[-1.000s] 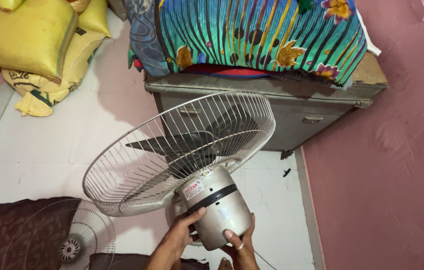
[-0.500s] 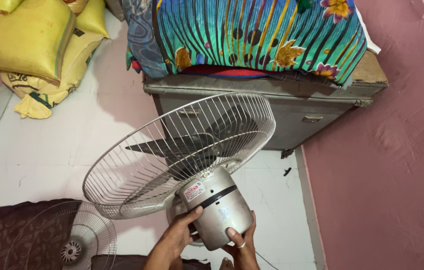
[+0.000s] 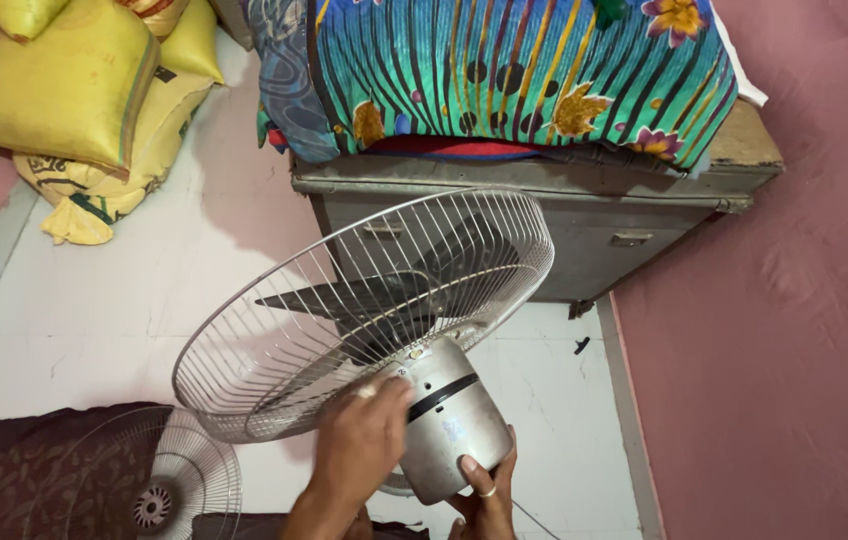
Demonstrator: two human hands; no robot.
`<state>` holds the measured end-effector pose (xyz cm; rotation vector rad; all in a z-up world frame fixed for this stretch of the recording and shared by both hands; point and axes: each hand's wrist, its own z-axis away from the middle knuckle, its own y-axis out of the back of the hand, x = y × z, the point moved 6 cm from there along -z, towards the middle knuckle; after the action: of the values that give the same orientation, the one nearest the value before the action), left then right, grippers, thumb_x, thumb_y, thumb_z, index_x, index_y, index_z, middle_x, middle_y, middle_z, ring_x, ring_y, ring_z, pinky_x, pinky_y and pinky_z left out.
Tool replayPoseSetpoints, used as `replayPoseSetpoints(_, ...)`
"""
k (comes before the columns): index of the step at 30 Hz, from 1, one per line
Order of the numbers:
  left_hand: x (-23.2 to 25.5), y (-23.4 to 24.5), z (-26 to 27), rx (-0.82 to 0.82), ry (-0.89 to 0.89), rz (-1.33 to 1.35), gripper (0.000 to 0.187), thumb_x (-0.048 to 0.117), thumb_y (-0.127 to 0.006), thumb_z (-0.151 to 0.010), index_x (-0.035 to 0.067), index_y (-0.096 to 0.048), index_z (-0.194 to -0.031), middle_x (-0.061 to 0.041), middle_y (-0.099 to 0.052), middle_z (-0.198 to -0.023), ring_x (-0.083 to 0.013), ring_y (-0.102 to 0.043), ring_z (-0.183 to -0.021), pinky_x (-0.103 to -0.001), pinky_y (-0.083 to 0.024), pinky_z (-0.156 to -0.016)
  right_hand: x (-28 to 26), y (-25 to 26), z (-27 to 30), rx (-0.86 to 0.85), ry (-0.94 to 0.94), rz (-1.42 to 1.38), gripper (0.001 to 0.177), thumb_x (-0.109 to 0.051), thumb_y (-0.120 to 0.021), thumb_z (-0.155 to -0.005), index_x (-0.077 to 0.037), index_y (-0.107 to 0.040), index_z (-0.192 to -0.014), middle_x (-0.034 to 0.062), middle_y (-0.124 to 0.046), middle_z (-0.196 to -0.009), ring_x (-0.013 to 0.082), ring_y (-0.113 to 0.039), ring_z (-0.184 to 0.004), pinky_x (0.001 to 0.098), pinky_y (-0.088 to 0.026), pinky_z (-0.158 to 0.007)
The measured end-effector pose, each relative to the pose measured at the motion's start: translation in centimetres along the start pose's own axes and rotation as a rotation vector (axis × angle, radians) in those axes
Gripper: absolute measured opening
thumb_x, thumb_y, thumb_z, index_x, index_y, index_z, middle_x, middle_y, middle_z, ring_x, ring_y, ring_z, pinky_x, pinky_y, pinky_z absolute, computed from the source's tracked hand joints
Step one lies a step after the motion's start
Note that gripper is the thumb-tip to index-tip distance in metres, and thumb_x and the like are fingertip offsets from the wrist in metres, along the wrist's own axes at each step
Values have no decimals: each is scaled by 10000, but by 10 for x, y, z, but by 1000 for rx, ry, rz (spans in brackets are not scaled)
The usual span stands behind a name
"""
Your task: The person uses a screwdriver to adjust the internal wiring of a standing fan's motor housing. They repeatedly remove and reattach the motor cover, manipulate wires, and tighten screws to complete the repair.
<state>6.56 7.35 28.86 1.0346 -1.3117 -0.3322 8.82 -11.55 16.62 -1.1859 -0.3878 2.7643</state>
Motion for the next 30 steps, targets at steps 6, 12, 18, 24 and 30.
replayPoseSetpoints(6,47,-58,-60,-218,-684,-45,698,-239,-533,-754,111,-653,-1345,-116,-572,-1472,-290,-471,-1403,-407,-341,-1152,18,13,-7,-4,-34,34,1230,-388,-736,-710,-335,112,-1598,96,-236,-1624,333,-381,-1428,585,-511,-1002)
replayPoseSetpoints(12,32,-80,-79,-411,-714,-75,689,-135,-649,-681,99,-627,-1329,-116,-566,-1449,-298,-484,-1403,-391,-360,-1196,25,13,-11,-197,185,265,1691,-117,-980,-527,-254,362,-1546,174,-292,-1571,323,-513,-1344,429,-513,-1040)
replayPoseSetpoints(18,36,-70,-72,-386,-510,119,548,-26,-531,-886,165,-618,-1392,-96,-704,-1312,-307,-674,-1189,-400,-503,-1050,27,14,-8,-73,391,325,1616,-118,-966,-488,-157,194,-1614,207,-297,-1535,314,-485,-1338,437,-528,-1028)
replayPoseSetpoints(24,50,-44,-72,-344,-546,384,497,284,-460,-1047,83,-480,-1501,-113,-756,-1229,-329,-712,-1160,-413,-539,-1008,26,6,-18,-164,628,259,1579,-223,-994,-527,-71,208,-1539,244,-278,-1518,359,-436,-1377,487,-456,-1075)
replayPoseSetpoints(30,46,-41,-68,-341,-623,438,584,396,-388,-1074,35,-455,-1528,-125,-775,-1193,-320,-745,-1144,-391,-555,-1015,36,9,-29,-197,557,159,1562,-208,-988,-531,-100,214,-1523,209,-277,-1505,356,-436,-1370,503,-490,-1051)
